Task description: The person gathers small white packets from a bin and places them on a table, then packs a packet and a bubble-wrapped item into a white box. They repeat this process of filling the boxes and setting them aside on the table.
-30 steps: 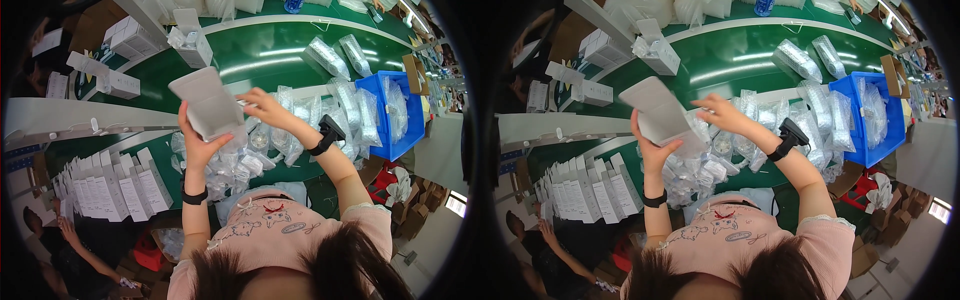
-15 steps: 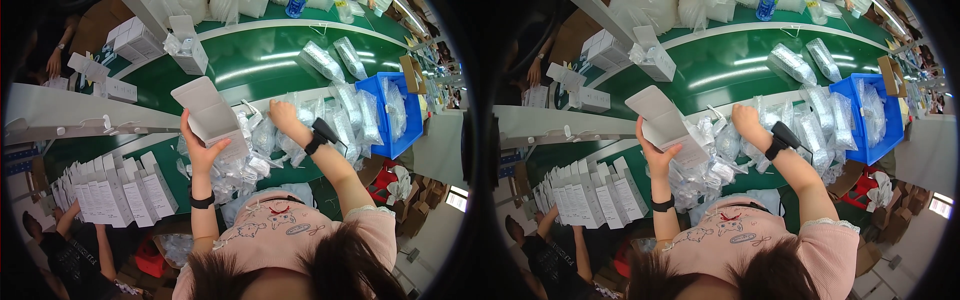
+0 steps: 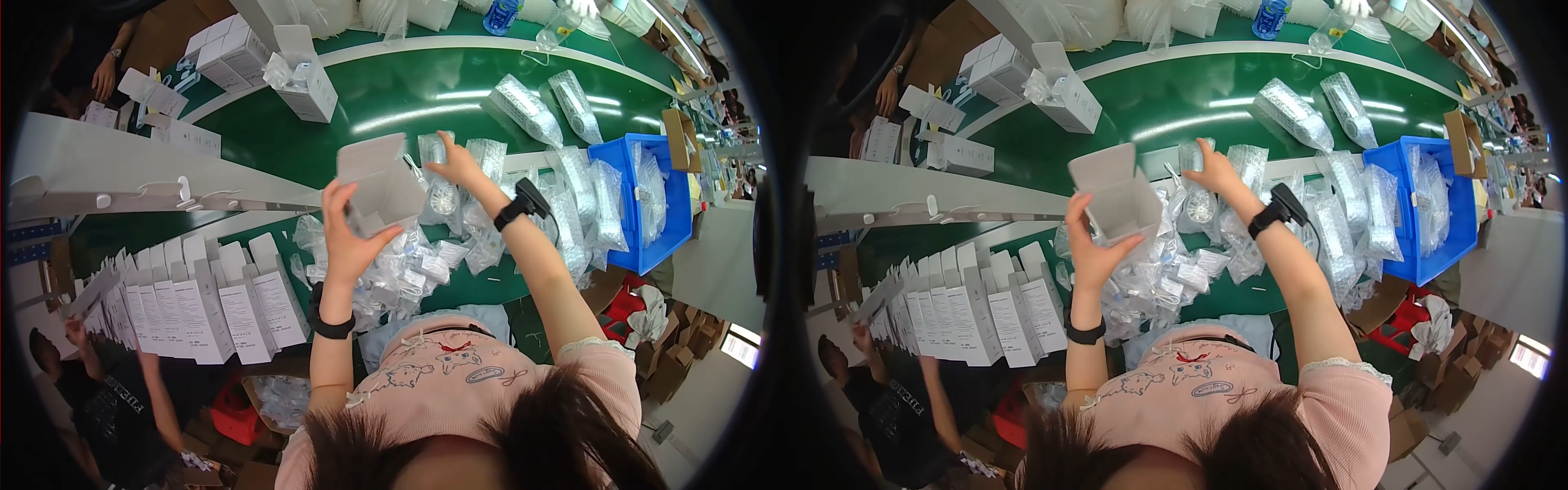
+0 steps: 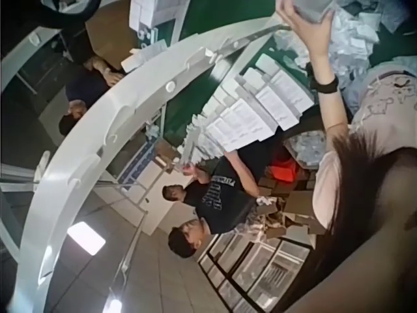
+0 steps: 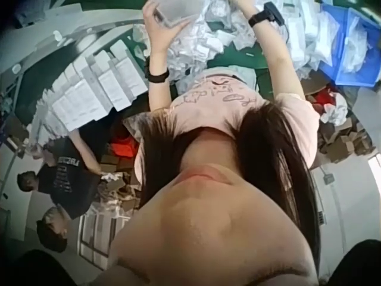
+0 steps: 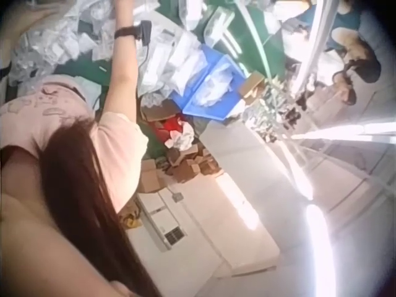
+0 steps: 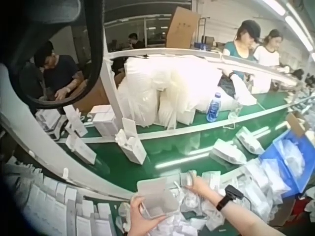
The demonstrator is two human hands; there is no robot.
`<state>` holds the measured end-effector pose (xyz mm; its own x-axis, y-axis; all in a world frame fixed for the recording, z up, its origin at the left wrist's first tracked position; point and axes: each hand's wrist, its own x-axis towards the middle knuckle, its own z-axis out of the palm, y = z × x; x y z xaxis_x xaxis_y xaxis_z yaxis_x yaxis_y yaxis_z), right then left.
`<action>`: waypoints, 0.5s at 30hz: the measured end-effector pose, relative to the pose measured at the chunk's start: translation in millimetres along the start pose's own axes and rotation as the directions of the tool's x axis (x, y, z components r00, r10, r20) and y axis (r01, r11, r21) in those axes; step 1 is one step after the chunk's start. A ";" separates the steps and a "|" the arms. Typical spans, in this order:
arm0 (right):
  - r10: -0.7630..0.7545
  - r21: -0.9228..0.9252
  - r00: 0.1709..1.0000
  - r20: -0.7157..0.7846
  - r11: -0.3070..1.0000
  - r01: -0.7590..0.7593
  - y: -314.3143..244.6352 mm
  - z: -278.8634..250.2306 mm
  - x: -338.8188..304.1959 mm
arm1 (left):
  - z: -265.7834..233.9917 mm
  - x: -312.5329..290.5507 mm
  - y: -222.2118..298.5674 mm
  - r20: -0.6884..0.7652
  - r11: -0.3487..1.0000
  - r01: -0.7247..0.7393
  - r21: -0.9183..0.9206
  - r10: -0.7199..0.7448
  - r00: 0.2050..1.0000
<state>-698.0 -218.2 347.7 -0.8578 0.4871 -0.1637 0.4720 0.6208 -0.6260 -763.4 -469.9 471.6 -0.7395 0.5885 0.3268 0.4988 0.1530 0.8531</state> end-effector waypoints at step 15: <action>-0.056 0.582 0.752 -0.657 0.596 0.553 -161.0 -144.9 -54.8 | 30.6 -7.7 -12.4 -0.042 0.983 0.107 -0.147 -0.115 0.993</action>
<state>-697.6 -255.8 567.9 -0.5375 0.7352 0.4129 -0.3120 0.2815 -0.9074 -750.0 -452.0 446.1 -0.8103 0.5329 0.2439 0.3449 0.0971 0.9336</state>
